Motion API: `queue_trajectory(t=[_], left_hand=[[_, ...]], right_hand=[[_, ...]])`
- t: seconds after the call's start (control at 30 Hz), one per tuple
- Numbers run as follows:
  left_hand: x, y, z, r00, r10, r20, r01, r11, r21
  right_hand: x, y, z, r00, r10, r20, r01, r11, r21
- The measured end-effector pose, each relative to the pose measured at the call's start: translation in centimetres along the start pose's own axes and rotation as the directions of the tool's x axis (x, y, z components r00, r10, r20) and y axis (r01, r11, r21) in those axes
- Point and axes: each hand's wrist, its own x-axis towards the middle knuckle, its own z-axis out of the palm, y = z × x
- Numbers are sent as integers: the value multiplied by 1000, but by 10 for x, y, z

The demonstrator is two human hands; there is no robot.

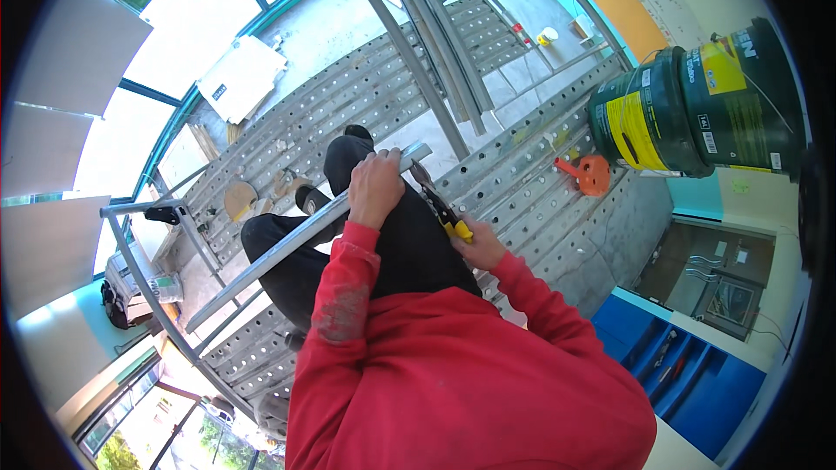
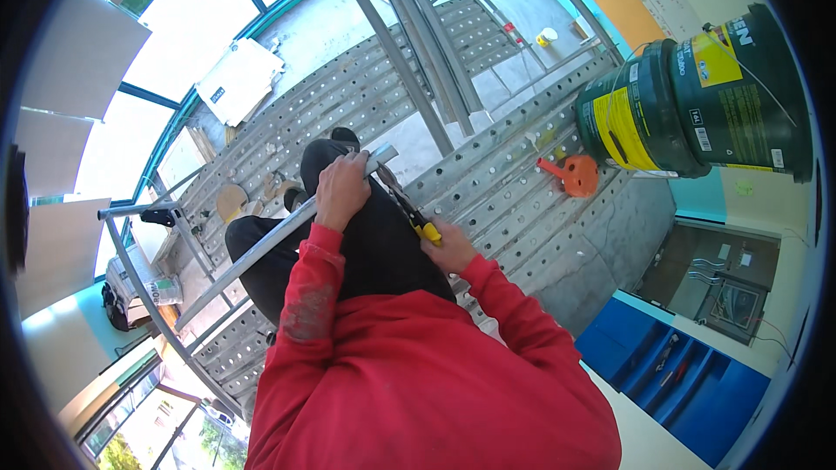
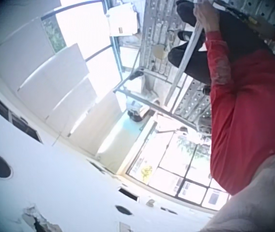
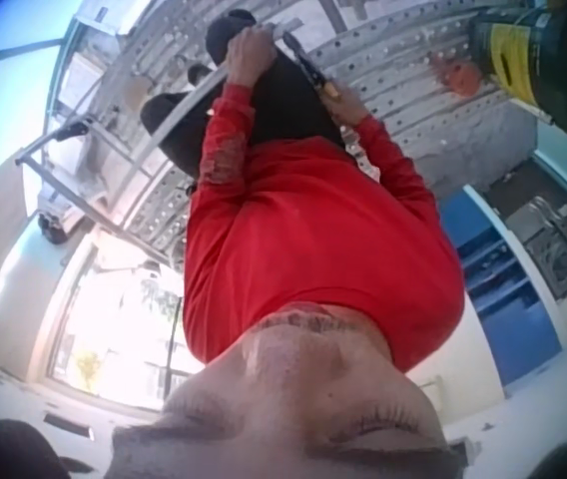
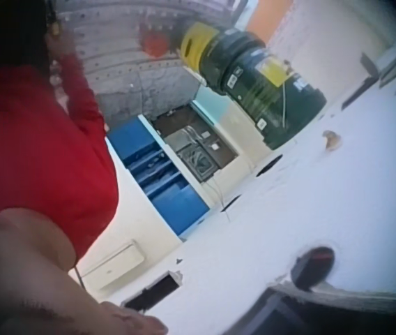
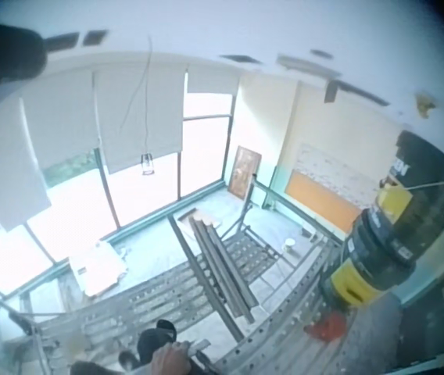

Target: Using a drill and snips to measure, cut, and install metal ceiling rails.

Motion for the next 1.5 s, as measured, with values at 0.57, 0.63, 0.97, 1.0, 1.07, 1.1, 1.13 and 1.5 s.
queue_trajectory(t=[0.57, 0.63, 0.97, 1.0, 1.07, 1.1, 1.13, 1.5], left_hand=[[-1, -7, -2, 1000, 1, 19, -1, 1000, -7], [-1, -9, -1, 1000, 9, 16, -8, 1000, -23], [-3, -12, 2, 999, 7, -52, -7, 1000, -1], [-4, -12, 3, 999, 5, -49, -5, 1000, -1], [-4, -10, 2, 997, -4, -74, 5, 1000, 14], [-4, -9, 2, 998, -4, -70, 5, 1000, 13], [-5, -8, 2, 998, -8, -64, 9, 1000, 15], [-4, -5, 1, 996, -12, -94, 16, 999, 45]], right_hand=[[9, -4, 19, 995, -28, -91, 15, 990, -140], [9, 2, 19, 993, -49, -110, 37, 993, -110], [16, 17, 31, 995, -53, -83, 47, 996, -77], [17, 19, 32, 995, -59, -84, 52, 995, -90], [18, 19, 32, 994, -66, -86, 57, 994, -96], [18, 19, 32, 993, -75, -89, 65, 992, -104], [18, 19, 32, 993, -72, -89, 63, 993, -102], [30, 25, 41, 975, -128, -182, 117, 991, -67]])
